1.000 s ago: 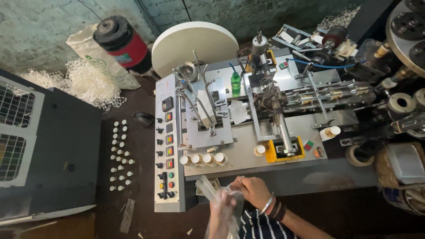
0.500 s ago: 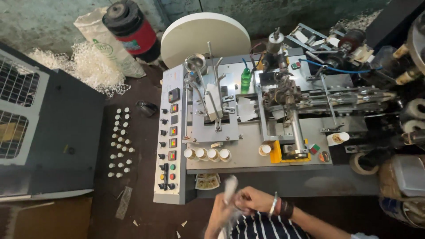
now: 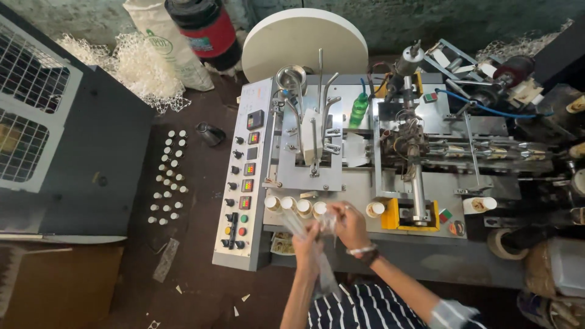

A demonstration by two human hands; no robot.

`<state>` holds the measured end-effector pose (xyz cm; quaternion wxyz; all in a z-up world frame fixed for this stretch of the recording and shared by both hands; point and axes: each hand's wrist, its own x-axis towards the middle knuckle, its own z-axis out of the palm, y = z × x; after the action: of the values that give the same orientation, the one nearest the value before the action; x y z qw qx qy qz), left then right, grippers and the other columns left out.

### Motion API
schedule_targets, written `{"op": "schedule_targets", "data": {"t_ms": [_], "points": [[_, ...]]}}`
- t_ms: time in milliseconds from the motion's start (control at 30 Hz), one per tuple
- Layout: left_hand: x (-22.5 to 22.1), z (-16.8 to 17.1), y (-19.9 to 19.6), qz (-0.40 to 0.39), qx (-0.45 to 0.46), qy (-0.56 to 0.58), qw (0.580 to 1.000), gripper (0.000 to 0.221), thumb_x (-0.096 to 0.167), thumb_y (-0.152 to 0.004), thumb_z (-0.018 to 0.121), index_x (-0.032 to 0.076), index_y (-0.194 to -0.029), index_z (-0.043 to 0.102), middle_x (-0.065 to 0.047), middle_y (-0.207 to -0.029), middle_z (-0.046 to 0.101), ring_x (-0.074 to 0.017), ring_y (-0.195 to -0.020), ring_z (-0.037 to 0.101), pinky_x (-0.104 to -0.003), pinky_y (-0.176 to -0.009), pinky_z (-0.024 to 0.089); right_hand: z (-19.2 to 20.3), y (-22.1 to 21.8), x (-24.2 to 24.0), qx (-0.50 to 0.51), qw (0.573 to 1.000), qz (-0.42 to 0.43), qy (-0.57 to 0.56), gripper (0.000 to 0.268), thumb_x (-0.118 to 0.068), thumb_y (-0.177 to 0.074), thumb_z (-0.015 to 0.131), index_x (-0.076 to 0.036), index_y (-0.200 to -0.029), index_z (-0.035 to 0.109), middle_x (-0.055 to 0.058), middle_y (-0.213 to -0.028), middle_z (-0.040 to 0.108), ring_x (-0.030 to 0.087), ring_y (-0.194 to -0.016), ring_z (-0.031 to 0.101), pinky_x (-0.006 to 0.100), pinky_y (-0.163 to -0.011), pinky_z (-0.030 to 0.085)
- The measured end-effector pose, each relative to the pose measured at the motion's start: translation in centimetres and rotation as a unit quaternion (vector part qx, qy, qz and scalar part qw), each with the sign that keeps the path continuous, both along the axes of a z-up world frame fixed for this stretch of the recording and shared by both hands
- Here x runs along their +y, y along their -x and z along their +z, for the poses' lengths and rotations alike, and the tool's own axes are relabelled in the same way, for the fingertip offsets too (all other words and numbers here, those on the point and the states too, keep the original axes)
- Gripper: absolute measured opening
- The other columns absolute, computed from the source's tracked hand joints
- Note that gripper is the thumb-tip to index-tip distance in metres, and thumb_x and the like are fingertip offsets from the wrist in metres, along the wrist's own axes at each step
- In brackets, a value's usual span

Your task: Collecting stacks of paper cups from a machine and placing them into plastic bags for packaging.

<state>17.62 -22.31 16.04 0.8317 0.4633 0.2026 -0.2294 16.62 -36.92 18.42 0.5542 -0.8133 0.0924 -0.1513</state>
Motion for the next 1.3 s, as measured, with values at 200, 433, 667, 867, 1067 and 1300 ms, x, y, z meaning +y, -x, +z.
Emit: {"op": "schedule_targets", "data": {"t_ms": [200, 433, 667, 867, 1067, 1300], "points": [[-2.4, -10.8, -0.9, 0.159, -0.011, -0.012, 0.987, 0.024, 0.019, -0.084, 0.079, 0.0, -0.097, 0.071, -0.001, -0.076, 0.066, -0.0071, -0.057, 0.058, -0.024, -0.048, 0.042, -8.1, -3.8, -1.1, 0.013, 0.975, -0.01, 0.22, 0.014, -0.014, -0.094, 0.064, -0.013, -0.106, 0.072, 0.014, -0.097, 0.075, 0.035, -0.089, 0.071, 0.044, -0.076, 0.056], [2.5, -24.5, 3.8, 0.044, 0.026, -0.041, 0.998, 0.031, 0.022, -0.096, 0.079, -0.005, -0.098, 0.063, -0.01, -0.073, 0.058, -0.0201, -0.055, 0.051, -0.033, -0.048, 0.039, -15.7, 0.4, 0.9, 0.005, 0.975, 0.065, 0.211, 0.019, -0.022, -0.087, 0.069, -0.012, -0.103, 0.068, 0.011, -0.096, 0.073, 0.028, -0.083, 0.072, 0.04, -0.072, 0.057], [6.5, -11.4, 5.8, -0.212, -0.085, 0.268, 0.936, 0.037, 0.033, -0.107, 0.062, -0.003, -0.105, 0.069, -0.013, -0.077, 0.07, -0.0239, -0.072, 0.071, -0.035, -0.068, 0.059, -7.5, 6.0, 2.9, 0.409, 0.761, 0.247, -0.438, 0.037, -0.04, -0.104, 0.061, -0.009, -0.122, 0.068, 0.013, -0.095, 0.073, 0.018, -0.054, 0.066, 0.032, -0.052, 0.059], [10.3, -10.6, 5.9, -0.276, -0.025, -0.052, 0.959, 0.035, 0.023, -0.093, 0.075, -0.005, -0.112, 0.069, -0.008, -0.086, 0.074, -0.0172, -0.076, 0.071, -0.034, -0.071, 0.058, -11.9, 9.7, 3.8, 0.391, 0.569, 0.429, -0.583, 0.043, -0.041, -0.116, 0.06, -0.001, -0.132, 0.058, 0.016, -0.086, 0.071, 0.02, -0.066, 0.072, 0.031, -0.06, 0.059], [13.6, -3.5, 5.5, -0.258, 0.069, -0.152, 0.952, 0.032, 0.026, -0.087, 0.071, 0.007, -0.112, 0.065, -0.005, -0.091, 0.074, -0.0149, -0.081, 0.072, -0.032, -0.074, 0.059, -9.9, 6.9, 6.3, 0.348, 0.716, 0.037, -0.604, 0.038, -0.032, -0.096, 0.061, 0.003, -0.109, 0.069, 0.015, -0.095, 0.079, 0.023, -0.085, 0.079, 0.038, -0.079, 0.065], [19.3, -10.7, 11.7, -0.247, -0.024, -0.07, 0.966, 0.043, 0.012, -0.085, 0.069, -0.002, -0.126, 0.063, -0.01, -0.102, 0.069, -0.0167, -0.086, 0.07, -0.029, -0.073, 0.056, -4.1, 9.7, 11.4, 0.192, 0.927, 0.282, -0.157, 0.04, -0.034, -0.098, 0.066, -0.006, -0.128, 0.064, 0.009, -0.103, 0.077, 0.017, -0.094, 0.074, 0.033, -0.085, 0.058]]}}
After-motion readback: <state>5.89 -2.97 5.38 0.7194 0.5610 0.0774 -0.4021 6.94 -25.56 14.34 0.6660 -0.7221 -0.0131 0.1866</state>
